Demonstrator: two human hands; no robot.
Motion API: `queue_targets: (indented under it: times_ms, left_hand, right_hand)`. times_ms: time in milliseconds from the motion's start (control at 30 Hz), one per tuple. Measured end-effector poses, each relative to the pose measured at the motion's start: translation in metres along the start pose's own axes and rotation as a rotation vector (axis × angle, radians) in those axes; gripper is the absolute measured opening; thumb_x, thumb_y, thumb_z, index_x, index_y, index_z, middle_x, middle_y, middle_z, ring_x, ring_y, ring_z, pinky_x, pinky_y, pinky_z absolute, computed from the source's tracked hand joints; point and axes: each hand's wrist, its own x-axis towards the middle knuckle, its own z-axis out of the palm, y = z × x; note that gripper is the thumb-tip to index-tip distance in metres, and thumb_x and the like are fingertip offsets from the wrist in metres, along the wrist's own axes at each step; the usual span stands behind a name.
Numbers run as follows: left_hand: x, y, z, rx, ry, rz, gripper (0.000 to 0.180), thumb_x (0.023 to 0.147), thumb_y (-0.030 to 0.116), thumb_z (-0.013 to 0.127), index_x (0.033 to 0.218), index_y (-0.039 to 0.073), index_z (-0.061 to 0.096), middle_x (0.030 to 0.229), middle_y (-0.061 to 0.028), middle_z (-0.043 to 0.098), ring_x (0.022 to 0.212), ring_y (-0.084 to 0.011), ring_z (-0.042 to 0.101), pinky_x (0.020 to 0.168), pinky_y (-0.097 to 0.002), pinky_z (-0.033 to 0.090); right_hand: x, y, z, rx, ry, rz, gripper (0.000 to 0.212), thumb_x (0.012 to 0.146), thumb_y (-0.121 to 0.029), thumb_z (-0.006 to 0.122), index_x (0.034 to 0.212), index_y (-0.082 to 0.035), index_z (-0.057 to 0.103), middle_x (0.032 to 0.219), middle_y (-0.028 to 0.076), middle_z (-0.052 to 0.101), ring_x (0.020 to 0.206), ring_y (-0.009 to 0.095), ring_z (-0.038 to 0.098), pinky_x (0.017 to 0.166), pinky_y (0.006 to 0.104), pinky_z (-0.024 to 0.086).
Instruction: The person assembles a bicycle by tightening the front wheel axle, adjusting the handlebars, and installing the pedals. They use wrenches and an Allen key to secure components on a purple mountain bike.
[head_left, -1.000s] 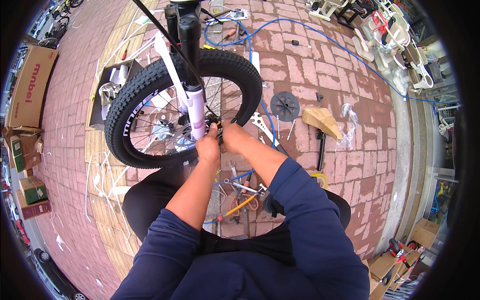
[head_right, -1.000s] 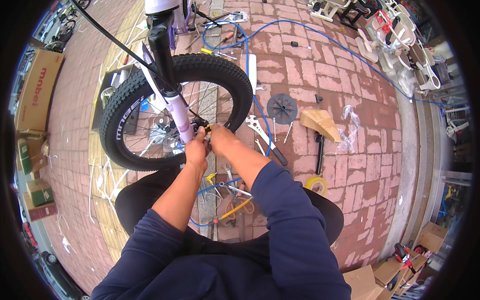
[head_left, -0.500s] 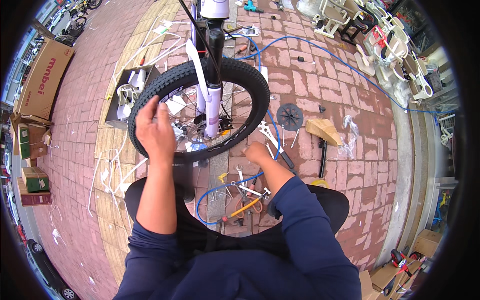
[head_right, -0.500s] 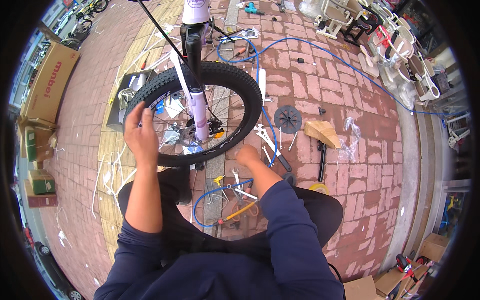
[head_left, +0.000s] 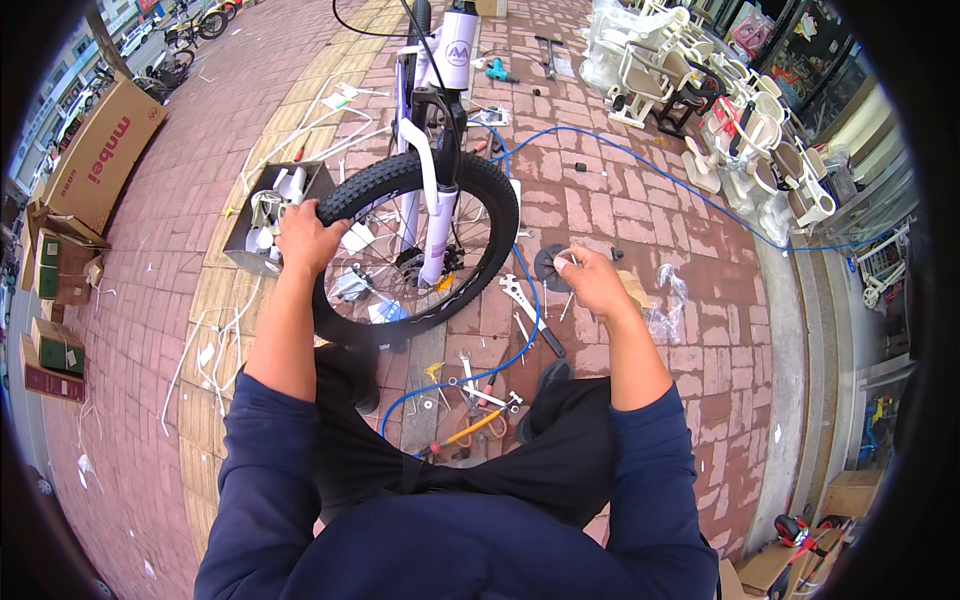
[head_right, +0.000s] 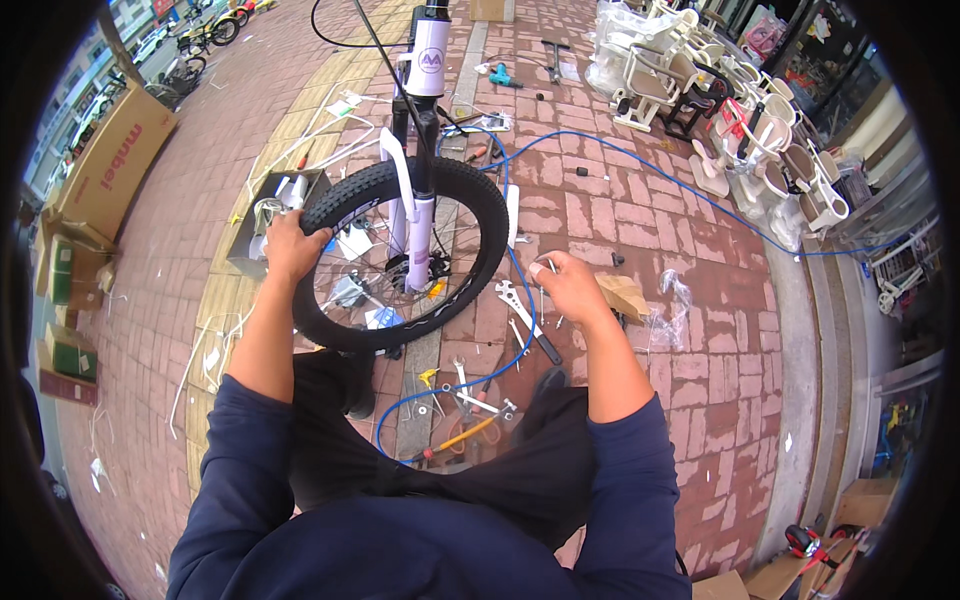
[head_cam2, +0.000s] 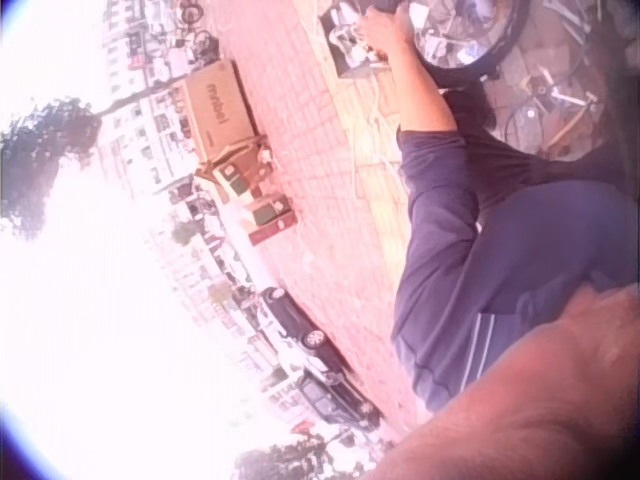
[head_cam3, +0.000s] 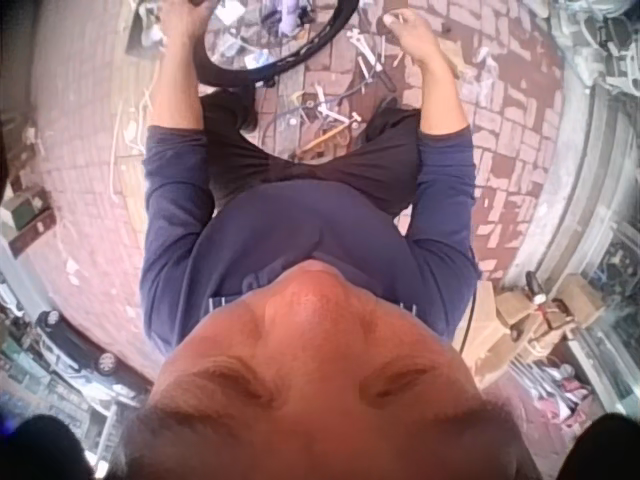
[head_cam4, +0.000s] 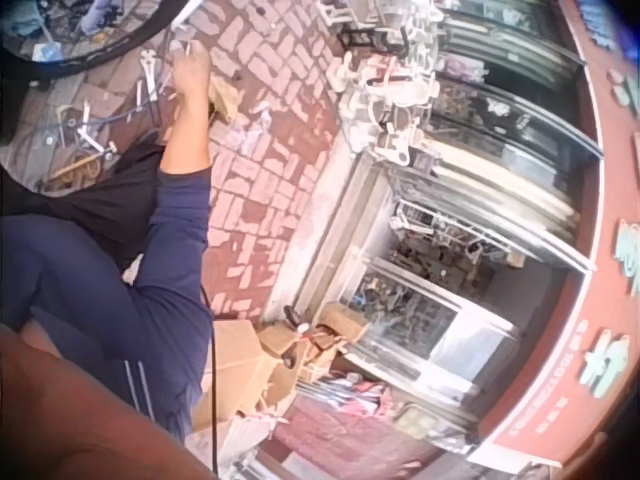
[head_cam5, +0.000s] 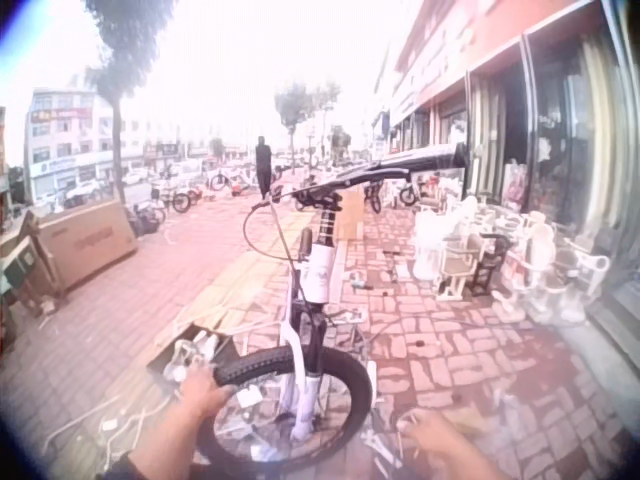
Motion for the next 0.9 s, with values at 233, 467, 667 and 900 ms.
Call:
queue_targets:
  times_ms: [233,467,667,900]
  left_hand:
    - [-0.112,0.095,-0.036,-0.332,-0.264,0.219,0.070,0.078,0.052,0.086,0.113,-0.005,0.066,0.105,-0.0238,0.071,0.100,-0.0413,0.070,0.090,-0.0469,0.055]
    - [-0.144,0.171,-0.037,-0.161,-0.368,0.360,0.072,0.078,0.060,0.085,0.106,-0.003,0.063,0.101,-0.0194,0.072,0.097,-0.0392,0.073,0.084,-0.0482,0.058]
    - [-0.074,0.131,0.004,-0.626,-0.549,0.257,0.050,0.092,0.048,0.079,0.084,0.000,0.068,0.071,-0.0140,0.067,0.069,-0.0270,0.067,0.069,-0.0404,0.052]
    - [0.012,0.119,0.139,-0.929,-0.682,0.053,0.039,0.081,0.013,0.078,0.115,-0.002,0.068,0.103,-0.0111,0.073,0.096,-0.0229,0.068,0.090,-0.0378,0.053]
  right_hand:
    - [-0.015,-0.004,0.015,0.186,-0.068,-0.041,0.032,0.100,-0.029,0.071,0.108,0.001,0.071,0.087,0.003,0.068,0.076,0.011,0.059,0.070,0.0295,0.048]
    - [-0.008,-0.030,0.049,0.441,-0.082,0.029,0.043,0.105,-0.045,0.065,0.108,-0.003,0.072,0.086,0.000,0.069,0.068,0.005,0.049,0.062,0.0242,0.040]
    - [-0.002,-0.031,0.055,0.585,-0.102,-0.048,0.045,0.102,-0.041,0.073,0.116,0.002,0.066,0.087,-0.001,0.061,0.070,0.005,0.048,0.063,0.0239,0.036]
    - [0.019,-0.043,0.062,1.027,-0.425,0.254,0.086,0.086,-0.042,0.089,0.147,-0.001,0.045,0.111,0.008,0.069,0.097,0.018,0.073,0.074,0.0311,0.061]
